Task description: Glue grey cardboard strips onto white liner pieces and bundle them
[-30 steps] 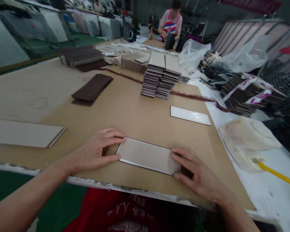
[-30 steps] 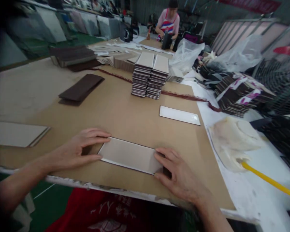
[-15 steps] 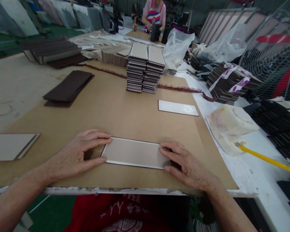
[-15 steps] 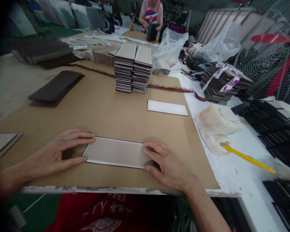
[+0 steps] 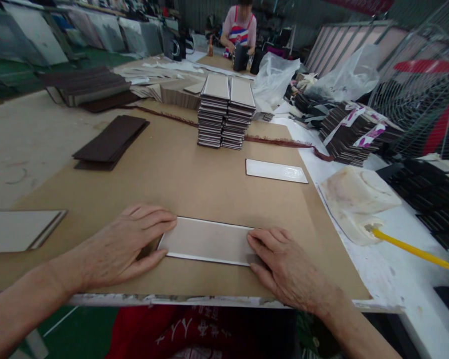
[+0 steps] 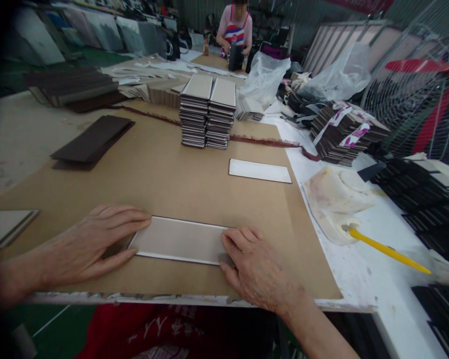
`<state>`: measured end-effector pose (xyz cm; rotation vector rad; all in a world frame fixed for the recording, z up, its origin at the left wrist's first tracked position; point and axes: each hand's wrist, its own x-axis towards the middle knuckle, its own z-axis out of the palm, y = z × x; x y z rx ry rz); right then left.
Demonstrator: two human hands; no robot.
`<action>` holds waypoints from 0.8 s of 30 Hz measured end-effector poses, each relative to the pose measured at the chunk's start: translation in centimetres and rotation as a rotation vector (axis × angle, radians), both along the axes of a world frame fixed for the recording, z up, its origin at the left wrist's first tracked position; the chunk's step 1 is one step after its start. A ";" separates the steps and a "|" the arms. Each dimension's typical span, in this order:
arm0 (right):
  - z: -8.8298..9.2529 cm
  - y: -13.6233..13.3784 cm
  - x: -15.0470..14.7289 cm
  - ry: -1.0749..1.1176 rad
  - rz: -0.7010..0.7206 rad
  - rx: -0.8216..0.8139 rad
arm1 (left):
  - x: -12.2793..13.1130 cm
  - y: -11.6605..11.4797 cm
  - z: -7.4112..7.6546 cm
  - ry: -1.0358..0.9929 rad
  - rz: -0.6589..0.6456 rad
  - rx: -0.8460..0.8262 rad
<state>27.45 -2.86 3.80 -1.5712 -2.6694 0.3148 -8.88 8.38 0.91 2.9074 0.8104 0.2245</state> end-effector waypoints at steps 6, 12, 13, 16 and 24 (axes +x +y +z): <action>0.8 -0.2 -3.4 -0.138 0.000 0.058 | 3.1 -2.3 2.0 0.182 -0.037 0.181; -0.3 -1.1 -1.8 -0.121 -0.025 0.106 | 3.4 -3.2 0.9 0.189 0.023 0.229; -0.6 -1.5 -0.9 -0.121 -0.023 0.119 | 3.0 -3.1 0.7 0.177 0.022 0.226; -1.5 -2.4 2.2 -0.142 -0.025 0.150 | 2.0 -3.0 0.3 0.160 0.024 0.206; -0.6 -1.6 3.2 0.003 0.071 -0.021 | 1.0 -2.8 -0.4 0.082 0.030 0.208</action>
